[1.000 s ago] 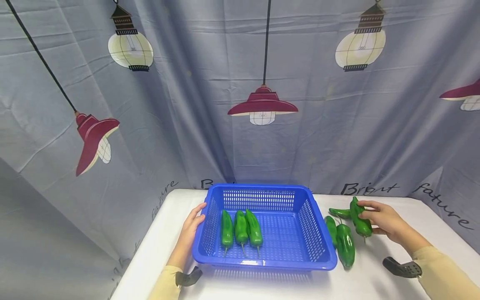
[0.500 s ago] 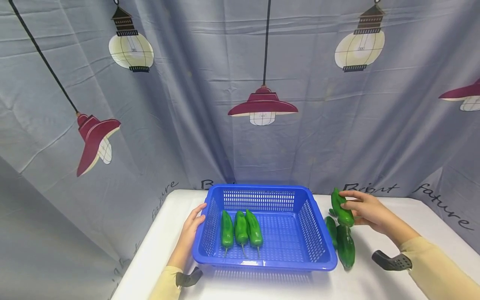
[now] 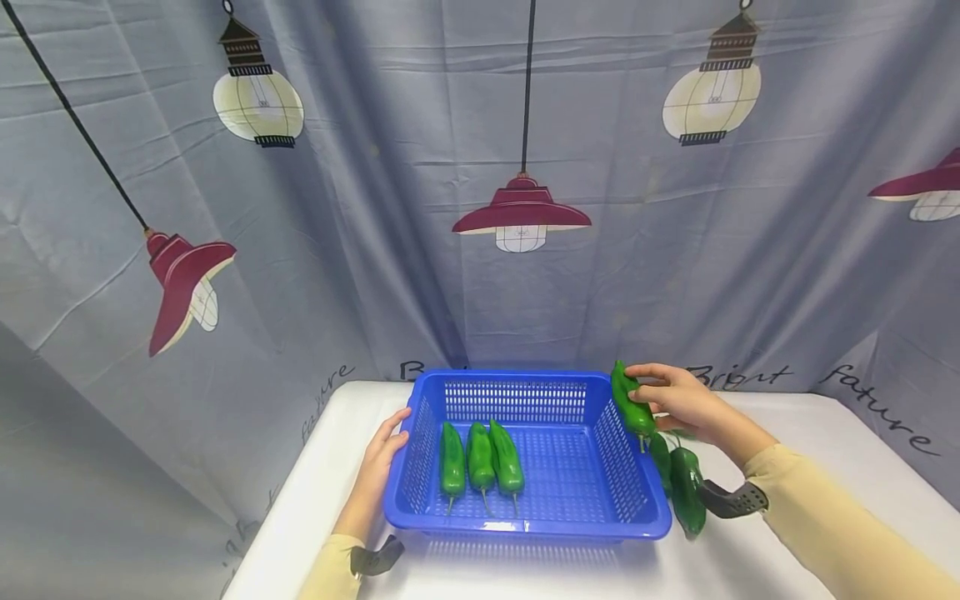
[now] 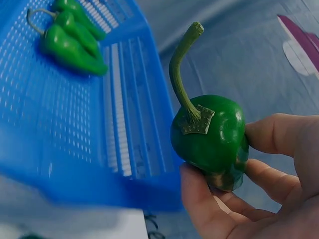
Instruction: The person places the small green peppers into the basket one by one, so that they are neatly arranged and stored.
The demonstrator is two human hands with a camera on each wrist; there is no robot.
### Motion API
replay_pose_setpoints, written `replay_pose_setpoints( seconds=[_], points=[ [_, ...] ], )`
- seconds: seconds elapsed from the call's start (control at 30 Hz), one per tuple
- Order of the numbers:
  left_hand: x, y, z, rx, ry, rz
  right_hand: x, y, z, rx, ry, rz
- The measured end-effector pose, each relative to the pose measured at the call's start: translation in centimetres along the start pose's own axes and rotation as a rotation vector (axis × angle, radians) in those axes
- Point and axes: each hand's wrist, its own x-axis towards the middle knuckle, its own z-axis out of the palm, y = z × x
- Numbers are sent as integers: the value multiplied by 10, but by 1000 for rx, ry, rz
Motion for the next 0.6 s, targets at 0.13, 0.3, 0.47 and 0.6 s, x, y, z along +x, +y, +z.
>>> replay_pose_setpoints(
  seconds=[0.13, 0.3, 0.47, 0.6],
  points=[
    [1, -2, 0, -8, 3, 1, 11, -8, 17, 24, -22, -5],
    [1, -3, 0, -11, 3, 13, 25, -14, 38, 30, -48, 6],
    [0, -2, 1, 1, 3, 26, 35, -19, 58, 23, -70, 7],
    [-1, 0, 2, 2, 1, 30, 44, -21, 72, 29, -73, 13]
  ],
)
